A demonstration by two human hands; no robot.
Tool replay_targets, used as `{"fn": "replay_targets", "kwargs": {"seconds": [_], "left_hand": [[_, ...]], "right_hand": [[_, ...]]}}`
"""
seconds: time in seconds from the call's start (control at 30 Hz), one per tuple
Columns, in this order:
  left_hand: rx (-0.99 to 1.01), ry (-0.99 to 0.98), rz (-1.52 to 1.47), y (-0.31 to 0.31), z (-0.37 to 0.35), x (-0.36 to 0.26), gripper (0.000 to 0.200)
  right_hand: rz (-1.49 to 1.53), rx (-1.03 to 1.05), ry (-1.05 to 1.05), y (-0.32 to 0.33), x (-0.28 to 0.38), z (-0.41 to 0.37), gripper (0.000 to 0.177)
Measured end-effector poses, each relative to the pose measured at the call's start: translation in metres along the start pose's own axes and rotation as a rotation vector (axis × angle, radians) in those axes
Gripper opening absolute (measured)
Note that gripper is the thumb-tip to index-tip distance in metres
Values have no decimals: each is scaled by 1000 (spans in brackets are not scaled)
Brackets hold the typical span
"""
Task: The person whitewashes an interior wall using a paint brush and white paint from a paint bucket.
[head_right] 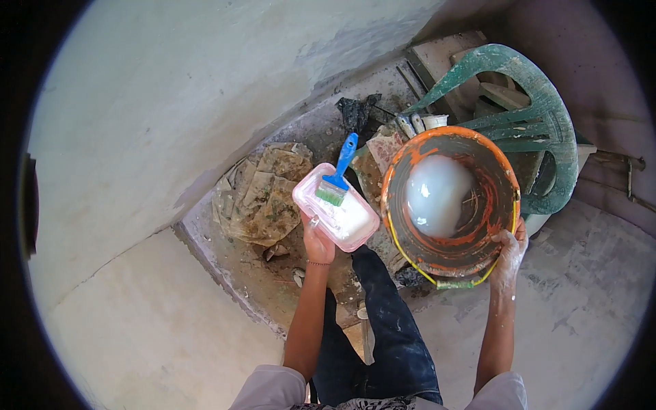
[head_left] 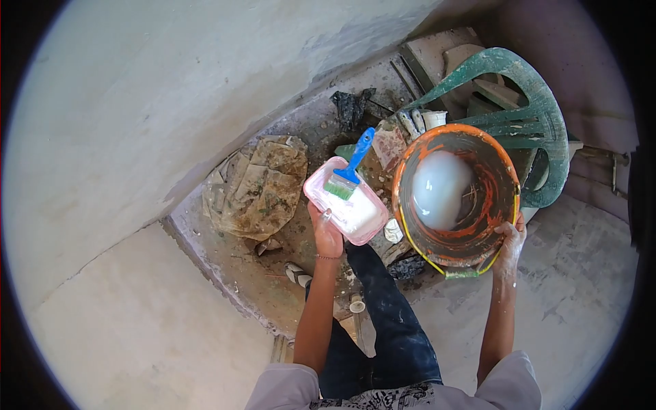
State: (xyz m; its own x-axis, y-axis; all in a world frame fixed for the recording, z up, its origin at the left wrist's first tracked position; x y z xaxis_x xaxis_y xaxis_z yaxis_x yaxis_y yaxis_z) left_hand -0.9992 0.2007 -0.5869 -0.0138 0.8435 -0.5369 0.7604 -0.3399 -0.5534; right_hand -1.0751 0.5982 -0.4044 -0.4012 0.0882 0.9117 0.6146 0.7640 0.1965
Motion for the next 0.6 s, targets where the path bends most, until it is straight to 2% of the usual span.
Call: {"fn": "replay_targets", "kwargs": {"seconds": [0.03, 0.27, 0.4, 0.5, 0.6], "left_hand": [[55, -39, -9, 1, 2, -5, 66], [0, -66, -43, 18, 0, -36, 61], [-45, -22, -43, 13, -12, -56, 63], [-98, -13, -25, 11, -15, -61, 67], [-22, -17, -57, 9, -15, -58, 66]], "right_hand": [[-111, -6, -44, 3, -10, 8, 36], [264, -173, -187, -14, -111, 47, 44], [310, -246, -268, 7, -171, 54, 50], [271, -237, -202, 14, -176, 50, 51], [252, -245, -186, 4, -162, 52, 46]]}}
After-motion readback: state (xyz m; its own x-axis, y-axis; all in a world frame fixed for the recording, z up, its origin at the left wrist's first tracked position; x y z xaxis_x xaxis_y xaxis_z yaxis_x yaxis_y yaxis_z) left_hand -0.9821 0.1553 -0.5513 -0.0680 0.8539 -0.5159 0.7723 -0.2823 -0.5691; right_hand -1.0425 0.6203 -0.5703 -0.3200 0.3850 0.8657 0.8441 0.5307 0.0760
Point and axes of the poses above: each hand's wrist, its own z-axis towards the middle knuckle, its own y-axis out of the back of the hand, x = y × z, the point moved 5 cm from there along z, towards the middle knuckle, and after that the axes turned 11 degrees about -x, right-handed, at the moved point
